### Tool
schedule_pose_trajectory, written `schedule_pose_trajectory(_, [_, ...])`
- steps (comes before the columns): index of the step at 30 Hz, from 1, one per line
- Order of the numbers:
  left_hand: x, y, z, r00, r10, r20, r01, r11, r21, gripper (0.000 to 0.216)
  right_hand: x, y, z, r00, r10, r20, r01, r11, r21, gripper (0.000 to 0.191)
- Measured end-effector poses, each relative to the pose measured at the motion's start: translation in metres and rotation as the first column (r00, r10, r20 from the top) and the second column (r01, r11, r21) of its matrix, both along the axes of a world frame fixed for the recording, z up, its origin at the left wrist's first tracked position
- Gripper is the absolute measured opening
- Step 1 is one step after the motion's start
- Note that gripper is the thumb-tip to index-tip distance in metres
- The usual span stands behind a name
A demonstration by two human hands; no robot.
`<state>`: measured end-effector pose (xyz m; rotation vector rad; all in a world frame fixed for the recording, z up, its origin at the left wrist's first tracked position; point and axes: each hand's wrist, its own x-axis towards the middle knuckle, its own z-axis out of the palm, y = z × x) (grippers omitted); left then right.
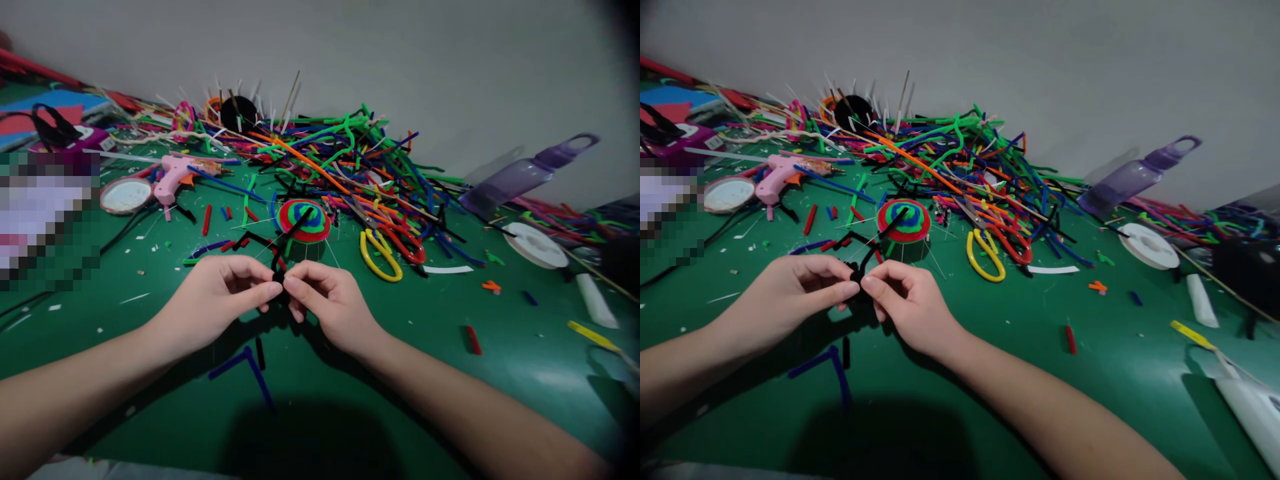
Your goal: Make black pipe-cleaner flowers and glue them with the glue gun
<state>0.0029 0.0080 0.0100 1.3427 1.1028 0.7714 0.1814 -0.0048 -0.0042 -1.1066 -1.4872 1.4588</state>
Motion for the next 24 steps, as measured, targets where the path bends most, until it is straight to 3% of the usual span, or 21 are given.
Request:
schedule_pose_trajectory(5, [0.001,0.001,-0.001,1.0,-0.021,0.02,0.022,0.999,-0.034,0.015,0.0,-0.001,-0.001,1.0,0.019,0.001,-0.019,1.0,-0.011,0.038])
schedule_pose_trajectory(12, [0.001,0.001,-0.011,0.968,0.07,0.241,-0.029,0.985,-0.173,0.026,-0.001,0.0,0.001,0.989,-0.144,-0.021,0.145,0.989,0.017,0.041])
schedule_pose_trajectory(18, [0.002,0.0,-0.006,0.978,0.076,0.194,-0.04,0.983,-0.181,0.017,0.001,0.003,0.004,0.989,-0.15,-0.011,0.15,0.986,0.066,0.042])
schedule_pose_trajectory(24, [0.002,-0.001,-0.002,0.985,0.061,0.159,-0.048,0.995,-0.086,0.01,0.0,0.002,0.007,0.985,-0.172,-0.017,0.172,0.98,0.099,0.02])
